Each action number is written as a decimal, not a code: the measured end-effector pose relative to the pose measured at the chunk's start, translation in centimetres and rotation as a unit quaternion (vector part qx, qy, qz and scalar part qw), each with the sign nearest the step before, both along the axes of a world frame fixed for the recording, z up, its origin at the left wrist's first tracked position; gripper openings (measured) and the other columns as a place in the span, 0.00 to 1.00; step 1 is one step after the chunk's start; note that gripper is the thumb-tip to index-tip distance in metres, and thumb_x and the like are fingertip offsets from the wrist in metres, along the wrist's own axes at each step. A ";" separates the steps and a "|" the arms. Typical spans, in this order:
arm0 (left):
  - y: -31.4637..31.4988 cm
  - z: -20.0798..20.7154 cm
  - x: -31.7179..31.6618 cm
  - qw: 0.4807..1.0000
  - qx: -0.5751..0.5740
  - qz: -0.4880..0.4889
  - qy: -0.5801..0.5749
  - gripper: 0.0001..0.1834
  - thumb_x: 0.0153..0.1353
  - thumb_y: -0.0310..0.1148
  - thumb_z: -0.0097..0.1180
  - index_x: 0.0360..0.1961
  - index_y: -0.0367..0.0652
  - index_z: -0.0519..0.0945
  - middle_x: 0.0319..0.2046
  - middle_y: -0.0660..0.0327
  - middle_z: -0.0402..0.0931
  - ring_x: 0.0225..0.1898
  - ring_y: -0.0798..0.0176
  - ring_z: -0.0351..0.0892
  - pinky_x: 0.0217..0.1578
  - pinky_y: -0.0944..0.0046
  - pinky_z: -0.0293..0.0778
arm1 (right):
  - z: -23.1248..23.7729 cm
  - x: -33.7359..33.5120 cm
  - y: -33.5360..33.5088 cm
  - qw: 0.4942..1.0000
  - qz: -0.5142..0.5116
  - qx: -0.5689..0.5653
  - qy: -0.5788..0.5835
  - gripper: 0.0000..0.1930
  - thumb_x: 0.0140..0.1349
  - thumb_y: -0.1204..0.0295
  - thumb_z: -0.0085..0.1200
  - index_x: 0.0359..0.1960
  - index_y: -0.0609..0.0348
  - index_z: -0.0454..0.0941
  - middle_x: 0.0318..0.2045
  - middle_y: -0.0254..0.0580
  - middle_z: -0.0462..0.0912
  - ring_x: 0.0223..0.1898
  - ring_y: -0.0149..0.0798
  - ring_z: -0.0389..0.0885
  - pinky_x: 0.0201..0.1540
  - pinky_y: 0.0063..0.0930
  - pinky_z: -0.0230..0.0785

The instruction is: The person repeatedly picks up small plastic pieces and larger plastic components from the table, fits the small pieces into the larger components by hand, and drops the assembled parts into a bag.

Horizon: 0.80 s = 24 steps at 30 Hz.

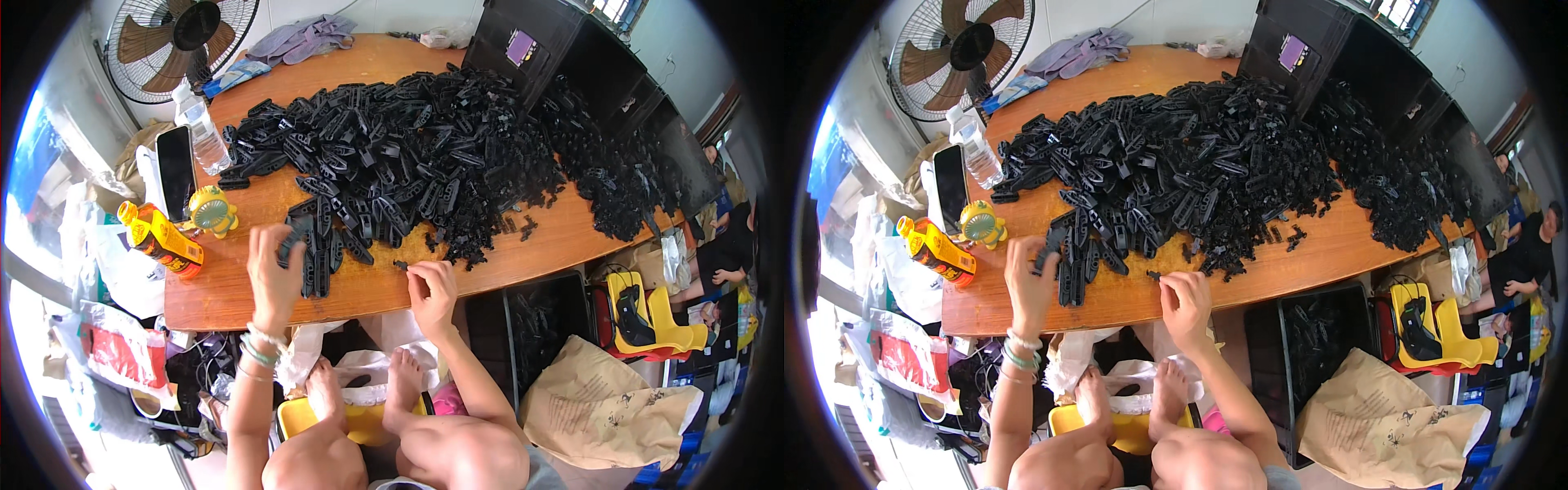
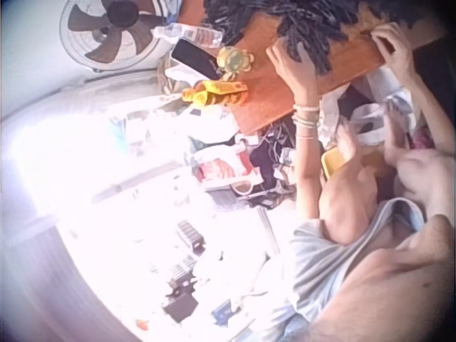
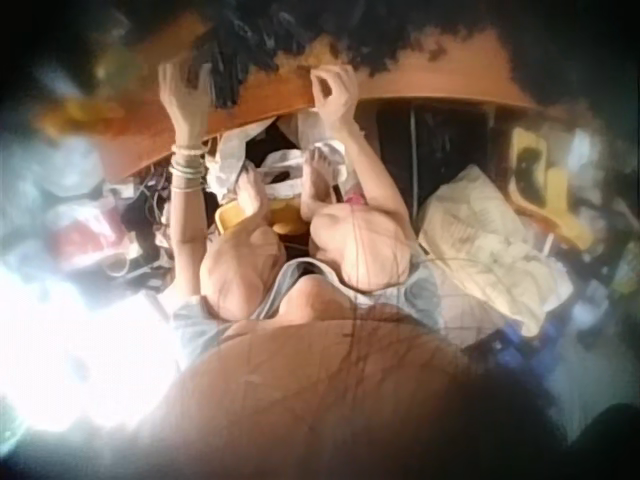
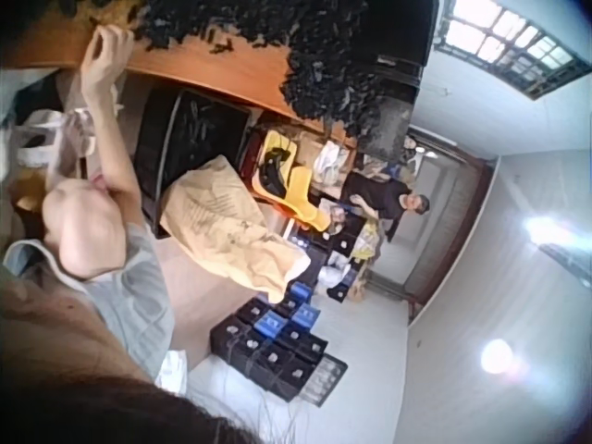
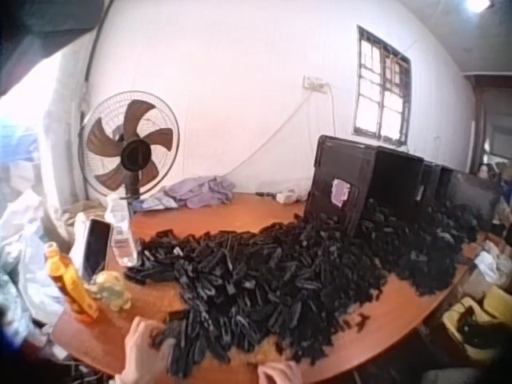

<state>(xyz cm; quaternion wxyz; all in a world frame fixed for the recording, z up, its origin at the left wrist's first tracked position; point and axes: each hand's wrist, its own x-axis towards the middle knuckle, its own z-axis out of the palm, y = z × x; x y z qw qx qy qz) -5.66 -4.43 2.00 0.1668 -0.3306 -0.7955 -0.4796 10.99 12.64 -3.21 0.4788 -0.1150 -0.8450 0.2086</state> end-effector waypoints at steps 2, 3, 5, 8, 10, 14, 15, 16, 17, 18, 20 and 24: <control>0.1 0.4 3.1 0.985 0.051 -0.066 -0.152 0.23 0.44 0.15 0.63 0.44 0.39 0.74 0.37 0.63 0.70 0.38 0.69 0.72 0.30 0.73 0.70 | 0.8 0.2 -1.2 0.976 0.042 -0.213 0.033 0.08 0.54 0.86 0.56 0.35 0.64 0.76 0.34 0.39 0.77 0.35 0.32 0.75 0.37 0.24 0.68; 0.2 1.3 4.7 0.975 0.072 -0.097 -0.189 0.23 0.44 0.14 0.64 0.44 0.37 0.75 0.42 0.61 0.70 0.41 0.68 0.73 0.34 0.73 0.74 | 1.4 0.2 -2.1 0.975 0.045 -0.216 0.033 0.08 0.54 0.86 0.56 0.35 0.64 0.76 0.34 0.39 0.77 0.35 0.32 0.75 0.37 0.24 0.68; 0.0 1.1 6.1 0.963 0.064 -0.176 -0.193 0.21 0.44 0.12 0.62 0.43 0.32 0.75 0.47 0.59 0.69 0.44 0.68 0.74 0.40 0.71 0.77 | 3.6 0.6 -4.3 0.888 0.129 -0.436 0.068 0.05 0.56 0.84 0.56 0.34 0.67 0.77 0.37 0.40 0.78 0.39 0.30 0.76 0.39 0.21 0.70; 0.1 1.2 7.3 0.922 0.089 -0.230 -0.299 0.18 0.46 0.11 0.59 0.41 0.29 0.74 0.47 0.56 0.71 0.46 0.67 0.75 0.45 0.70 0.77 | 4.7 0.8 -4.9 0.859 0.162 -0.480 0.073 0.06 0.56 0.84 0.55 0.35 0.67 0.78 0.39 0.41 0.77 0.41 0.29 0.76 0.44 0.20 0.69; 0.0 0.7 7.7 0.893 0.125 -0.231 -0.366 0.17 0.48 0.13 0.60 0.41 0.30 0.74 0.43 0.58 0.73 0.43 0.68 0.76 0.42 0.71 0.77 | 5.1 0.9 -5.0 0.861 0.166 -0.476 0.072 0.06 0.56 0.85 0.55 0.35 0.67 0.78 0.38 0.41 0.77 0.40 0.30 0.76 0.44 0.20 0.69; -0.3 1.6 7.7 0.830 0.125 -0.237 -0.489 0.16 0.51 0.16 0.60 0.41 0.32 0.72 0.35 0.58 0.78 0.36 0.71 0.78 0.37 0.73 0.77 | 5.6 1.9 -4.1 0.937 0.155 -0.313 0.035 0.07 0.55 0.86 0.55 0.35 0.68 0.79 0.38 0.43 0.77 0.39 0.30 0.76 0.41 0.19 0.69; -0.4 1.8 7.7 0.819 0.124 -0.246 -0.503 0.16 0.51 0.16 0.60 0.41 0.32 0.72 0.34 0.58 0.78 0.35 0.71 0.78 0.37 0.73 0.77 | 5.9 2.0 -4.0 0.965 0.149 -0.215 0.004 0.07 0.55 0.87 0.55 0.36 0.69 0.79 0.40 0.43 0.77 0.39 0.28 0.76 0.38 0.18 0.69; -0.4 1.8 7.9 0.819 0.124 -0.246 -0.503 0.16 0.51 0.16 0.60 0.41 0.32 0.72 0.34 0.58 0.78 0.35 0.71 0.78 0.37 0.73 0.77 | 6.1 2.2 -4.4 0.965 0.149 -0.216 0.003 0.07 0.55 0.87 0.55 0.36 0.69 0.79 0.40 0.43 0.77 0.39 0.28 0.76 0.38 0.18 0.69; -0.3 1.7 8.2 0.829 0.126 -0.226 -0.495 0.15 0.52 0.17 0.60 0.41 0.32 0.72 0.33 0.57 0.79 0.37 0.71 0.79 0.37 0.72 0.77 | 6.2 2.4 -4.8 0.955 0.143 -0.258 -0.010 0.07 0.55 0.87 0.55 0.36 0.69 0.79 0.40 0.42 0.77 0.38 0.28 0.76 0.37 0.18 0.70; -0.1 1.6 8.5 0.839 0.129 -0.207 -0.487 0.15 0.53 0.18 0.60 0.41 0.32 0.72 0.33 0.57 0.79 0.38 0.70 0.79 0.37 0.71 0.77 | 6.1 2.4 -5.1 0.944 0.135 -0.301 -0.023 0.07 0.56 0.86 0.55 0.36 0.70 0.80 0.39 0.42 0.77 0.37 0.28 0.77 0.36 0.18 0.70; 0.1 1.0 9.4 0.827 0.145 -0.226 -0.494 0.14 0.54 0.18 0.59 0.42 0.32 0.72 0.32 0.56 0.79 0.39 0.69 0.79 0.38 0.71 0.76 | 6.0 1.9 -5.4 0.933 0.136 -0.334 -0.008 0.07 0.56 0.86 0.55 0.36 0.70 0.80 0.39 0.42 0.77 0.36 0.28 0.77 0.36 0.18 0.70; -0.2 2.7 9.1 0.782 0.176 -0.251 -0.543 0.18 0.57 0.19 0.57 0.49 0.33 0.69 0.35 0.54 0.79 0.40 0.68 0.79 0.41 0.71 0.75 | 6.5 2.1 -5.0 0.900 0.173 -0.401 0.001 0.07 0.58 0.86 0.54 0.37 0.70 0.80 0.38 0.42 0.77 0.36 0.28 0.77 0.37 0.18 0.71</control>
